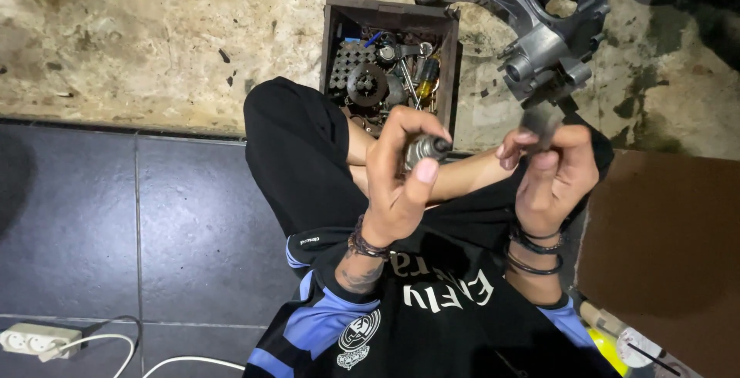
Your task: Cleaning a motorcycle spark plug with a wire brush and inspecting engine components.
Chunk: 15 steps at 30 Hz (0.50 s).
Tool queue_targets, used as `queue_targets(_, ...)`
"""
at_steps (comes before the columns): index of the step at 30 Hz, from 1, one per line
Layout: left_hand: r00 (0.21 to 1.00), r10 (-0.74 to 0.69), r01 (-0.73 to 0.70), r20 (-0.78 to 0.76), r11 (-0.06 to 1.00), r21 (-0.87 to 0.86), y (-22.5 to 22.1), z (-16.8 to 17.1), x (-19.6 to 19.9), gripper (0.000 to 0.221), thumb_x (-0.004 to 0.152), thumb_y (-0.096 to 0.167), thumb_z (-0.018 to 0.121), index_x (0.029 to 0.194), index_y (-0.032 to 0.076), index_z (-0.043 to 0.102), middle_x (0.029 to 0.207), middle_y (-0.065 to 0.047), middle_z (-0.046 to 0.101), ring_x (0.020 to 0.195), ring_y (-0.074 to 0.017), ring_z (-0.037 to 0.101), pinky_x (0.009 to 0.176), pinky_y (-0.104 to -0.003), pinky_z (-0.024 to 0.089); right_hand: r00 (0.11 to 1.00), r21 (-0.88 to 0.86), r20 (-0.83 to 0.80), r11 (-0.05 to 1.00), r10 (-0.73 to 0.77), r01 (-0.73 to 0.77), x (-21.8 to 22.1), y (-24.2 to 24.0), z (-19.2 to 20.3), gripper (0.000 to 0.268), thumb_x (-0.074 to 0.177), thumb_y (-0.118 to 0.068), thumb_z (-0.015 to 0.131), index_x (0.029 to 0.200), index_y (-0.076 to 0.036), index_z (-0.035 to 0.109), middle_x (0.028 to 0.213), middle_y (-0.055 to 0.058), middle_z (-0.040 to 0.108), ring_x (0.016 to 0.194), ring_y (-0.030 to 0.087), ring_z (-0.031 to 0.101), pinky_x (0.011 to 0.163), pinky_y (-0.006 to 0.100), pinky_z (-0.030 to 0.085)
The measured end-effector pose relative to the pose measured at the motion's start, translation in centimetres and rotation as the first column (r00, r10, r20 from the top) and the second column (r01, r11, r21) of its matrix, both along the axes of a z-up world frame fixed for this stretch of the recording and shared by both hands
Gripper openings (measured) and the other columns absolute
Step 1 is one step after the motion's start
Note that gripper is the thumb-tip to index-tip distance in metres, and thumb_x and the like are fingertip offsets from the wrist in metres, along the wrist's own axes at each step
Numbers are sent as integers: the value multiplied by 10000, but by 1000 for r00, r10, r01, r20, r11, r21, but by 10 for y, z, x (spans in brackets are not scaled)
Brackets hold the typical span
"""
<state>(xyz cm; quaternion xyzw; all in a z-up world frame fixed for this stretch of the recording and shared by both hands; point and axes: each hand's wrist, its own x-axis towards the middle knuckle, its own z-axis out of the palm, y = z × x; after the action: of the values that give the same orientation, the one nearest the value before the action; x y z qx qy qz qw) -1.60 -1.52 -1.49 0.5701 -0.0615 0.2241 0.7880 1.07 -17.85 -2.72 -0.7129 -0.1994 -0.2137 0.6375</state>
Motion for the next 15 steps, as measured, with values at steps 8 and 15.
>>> queue_targets(8,999,38,-40,33,998,40,-1,-9,-3,387,961,438,547,970,62,637,748,-39,627,578,-115,511,564,-263,457,994,149,41,983,101,-106,-14,7,-3,448,1020,-371,539,1014,77,546,737,172,506,502,121,408,451,205,369)
queue_targets(15,956,-287,252,-58,907,-338,-17,11,-14,354,1087,338,483,1229,15,509,913,-40,562,776,-45,497,660,-226,429,939,-142,325,988,111,-67,-3,24,2,489,749,-264,945,1030,40,685,1000,210,636,841,230,535,660,215,528)
